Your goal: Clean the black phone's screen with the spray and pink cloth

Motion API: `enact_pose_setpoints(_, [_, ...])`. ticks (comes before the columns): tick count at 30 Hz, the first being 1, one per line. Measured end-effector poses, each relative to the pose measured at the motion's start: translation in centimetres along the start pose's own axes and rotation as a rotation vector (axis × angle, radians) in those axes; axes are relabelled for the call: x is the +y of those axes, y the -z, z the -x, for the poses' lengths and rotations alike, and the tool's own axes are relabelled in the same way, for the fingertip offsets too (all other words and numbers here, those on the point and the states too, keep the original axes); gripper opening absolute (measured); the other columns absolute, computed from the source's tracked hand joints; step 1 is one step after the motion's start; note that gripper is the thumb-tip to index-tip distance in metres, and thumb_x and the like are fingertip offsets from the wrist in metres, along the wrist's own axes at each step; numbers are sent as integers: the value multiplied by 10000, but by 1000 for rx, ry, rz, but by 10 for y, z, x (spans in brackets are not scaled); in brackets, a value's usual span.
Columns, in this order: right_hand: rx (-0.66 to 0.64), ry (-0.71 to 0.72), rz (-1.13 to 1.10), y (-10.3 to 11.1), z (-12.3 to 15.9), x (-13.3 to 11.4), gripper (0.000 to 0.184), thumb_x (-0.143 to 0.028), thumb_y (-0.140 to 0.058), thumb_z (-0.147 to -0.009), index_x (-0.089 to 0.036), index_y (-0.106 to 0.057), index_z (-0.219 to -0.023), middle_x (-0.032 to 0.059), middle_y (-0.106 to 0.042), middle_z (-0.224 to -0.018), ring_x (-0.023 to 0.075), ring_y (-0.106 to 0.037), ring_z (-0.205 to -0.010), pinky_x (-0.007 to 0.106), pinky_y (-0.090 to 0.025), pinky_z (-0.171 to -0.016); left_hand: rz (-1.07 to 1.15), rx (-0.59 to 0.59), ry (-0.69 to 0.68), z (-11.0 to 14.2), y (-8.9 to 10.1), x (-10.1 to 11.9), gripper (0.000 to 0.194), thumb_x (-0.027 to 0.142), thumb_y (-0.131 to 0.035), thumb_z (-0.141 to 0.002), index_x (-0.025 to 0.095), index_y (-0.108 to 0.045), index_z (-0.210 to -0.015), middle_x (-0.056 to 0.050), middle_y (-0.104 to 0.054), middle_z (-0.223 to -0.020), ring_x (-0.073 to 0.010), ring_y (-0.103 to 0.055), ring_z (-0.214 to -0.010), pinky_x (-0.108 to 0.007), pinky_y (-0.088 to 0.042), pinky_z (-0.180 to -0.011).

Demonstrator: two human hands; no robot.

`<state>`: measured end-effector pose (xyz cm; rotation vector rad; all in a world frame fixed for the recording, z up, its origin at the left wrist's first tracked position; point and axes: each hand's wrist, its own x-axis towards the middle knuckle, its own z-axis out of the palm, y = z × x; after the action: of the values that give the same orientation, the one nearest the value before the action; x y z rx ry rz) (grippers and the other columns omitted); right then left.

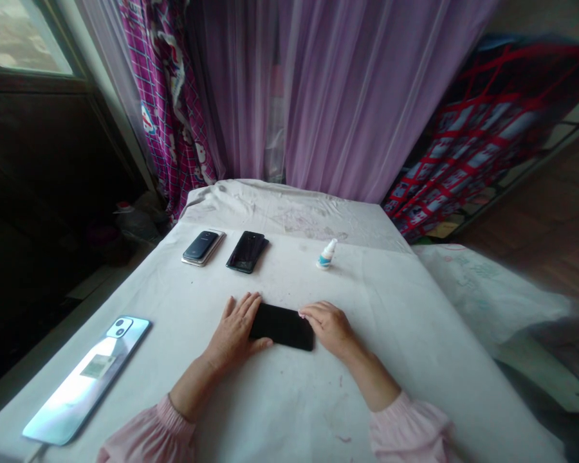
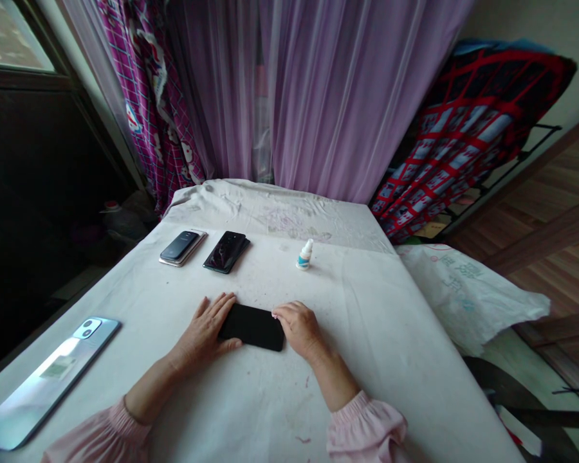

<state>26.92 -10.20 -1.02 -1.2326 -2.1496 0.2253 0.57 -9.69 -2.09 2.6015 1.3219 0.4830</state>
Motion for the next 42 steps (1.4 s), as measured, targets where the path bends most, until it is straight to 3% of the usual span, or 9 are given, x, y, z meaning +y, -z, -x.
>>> enact_pose_setpoints(14, [-182,51,40,-33,-53,-36,215,-48,-581,-836,-201,-722,-888,37,-752,-903,173,-680,-850,276,-510,-805,5,15,14,0,0,2,869,713,-521,-814,142,-338,-1444,-206,-449,-1443,-360,-349,-1377,-612,-201,-1119])
enact_pose_setpoints(18, [-147,72,5,-24,-43,-27,245,-31,-561,-836,-208,-718,-903,32,-751,-920,160,-686,-855,256,-517,-805,9,33,37,0,-1,2,870,710,-556,-792,151,-364,-1430,-207,-461,-1433,-365,-370,-1364,-617,-197,-1117])
enact_pose_setpoints(25, [-18,-7,16,17,5,7,247,-81,-529,-858,-230,-719,-911,24,-753,-893,161,-702,-825,268,-554,-762,23,50,36,0,1,6,847,676,-583,-799,142,-369,-1421,-219,-460,-1429,-373,-374,-1359,-630,-193,-1112])
enact_pose_setpoints(32, [305,-202,-39,27,23,1,251,-185,-478,-897,-232,-716,-963,61,-723,-961,183,-688,-897,301,-561,-815,-5,87,52,4,-1,21,914,681,-614,-767,114,-348,-1433,-218,-520,-1363,-388,-400,-1333,-642,-182,-1111])
enact_pose_setpoints(37, [222,-159,-32,15,9,-11,260,-158,-473,-904,-222,-716,-973,56,-693,-922,161,-672,-842,252,-544,-752,-12,74,12,4,-3,30,831,629,-609,-801,141,-372,-1430,-178,-524,-1370,-368,-406,-1325,-617,-173,-1125])
enact_pose_setpoints(42, [122,-95,89,3,8,-18,263,-112,-468,-908,-206,-706,-970,64,-711,-936,201,-645,-870,336,-537,-801,17,46,22,-1,0,34,723,524,-656,-797,161,-439,-1383,-153,-543,-1346,-337,-462,-1269,-584,-241,-1112])
